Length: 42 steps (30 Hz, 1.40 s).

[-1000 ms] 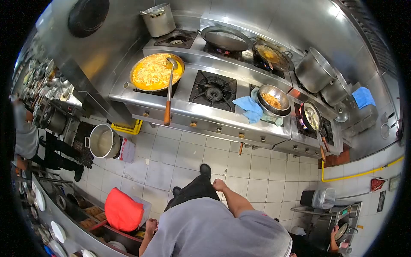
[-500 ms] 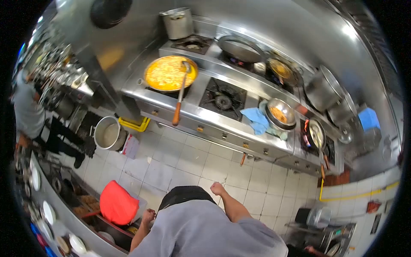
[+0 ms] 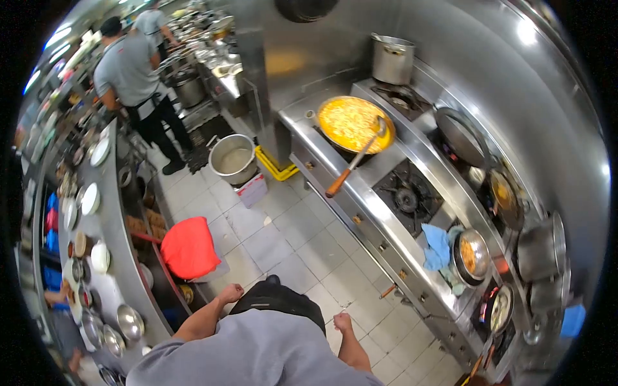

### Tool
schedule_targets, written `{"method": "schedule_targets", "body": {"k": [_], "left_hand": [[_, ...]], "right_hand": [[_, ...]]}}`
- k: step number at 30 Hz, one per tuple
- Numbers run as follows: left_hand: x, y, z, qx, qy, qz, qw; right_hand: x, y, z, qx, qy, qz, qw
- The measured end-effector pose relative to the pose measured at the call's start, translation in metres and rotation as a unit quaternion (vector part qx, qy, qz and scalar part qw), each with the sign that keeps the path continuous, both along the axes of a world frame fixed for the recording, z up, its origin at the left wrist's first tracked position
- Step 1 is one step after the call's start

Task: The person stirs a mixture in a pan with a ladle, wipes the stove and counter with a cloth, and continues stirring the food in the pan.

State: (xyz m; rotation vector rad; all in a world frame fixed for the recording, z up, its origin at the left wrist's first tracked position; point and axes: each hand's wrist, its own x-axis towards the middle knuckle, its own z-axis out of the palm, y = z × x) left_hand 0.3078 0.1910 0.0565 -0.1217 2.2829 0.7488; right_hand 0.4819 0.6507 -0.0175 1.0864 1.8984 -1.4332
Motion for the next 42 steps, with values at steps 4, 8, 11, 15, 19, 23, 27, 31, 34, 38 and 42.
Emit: {"method": "schedule_targets", "body": {"k": [4, 8, 11, 15, 19, 23, 27, 31, 34, 38, 42], "left_hand": [[0.019, 0.005, 0.009, -0.010, 0.032, 0.000, 0.999], [0.030, -0.010, 0.010, -0.024, 0.032, 0.050, 0.998], [0.031, -0.019, 0.022, -0.055, 0.051, 0.094, 0.993], [0.039, -0.040, 0.007, -0.066, 0.029, 0.089, 0.993], [0.051, -0.056, -0.022, -0.042, -0.036, 0.071, 0.996], [0.035, -0.085, -0.027, 0.024, -0.030, 0.110, 0.993], [0.009, -0.119, -0.019, 0.014, 0.009, 0.111, 0.994], [-0.009, -0.159, -0.032, 0.041, 0.015, 0.163, 0.986], [-0.021, -0.181, -0.016, 0.070, -0.026, 0.211, 0.975], [0.000, -0.223, -0.036, 0.156, -0.060, 0.297, 0.940], [0.026, -0.249, -0.053, 0.180, -0.065, 0.348, 0.918]], "right_hand": [[0.003, 0.006, -0.006, -0.030, -0.032, -0.020, 0.999], [-0.006, 0.005, 0.008, -0.094, -0.051, -0.048, 0.993], [-0.021, 0.010, 0.000, -0.123, -0.069, -0.083, 0.987], [-0.080, 0.015, 0.026, -0.120, 0.025, -0.072, 0.990], [-0.216, 0.023, 0.112, -0.061, 0.234, -0.004, 0.970], [-0.329, -0.004, 0.238, -0.076, 0.346, -0.100, 0.930], [-0.424, -0.021, 0.302, -0.026, 0.341, -0.105, 0.934], [-0.491, -0.018, 0.283, 0.287, 0.325, -0.053, 0.900], [-0.523, -0.007, 0.256, 0.357, 0.253, -0.051, 0.898], [-0.530, -0.012, 0.282, 0.234, 0.207, -0.141, 0.939], [-0.525, 0.005, 0.284, 0.051, 0.286, -0.188, 0.938]]}}
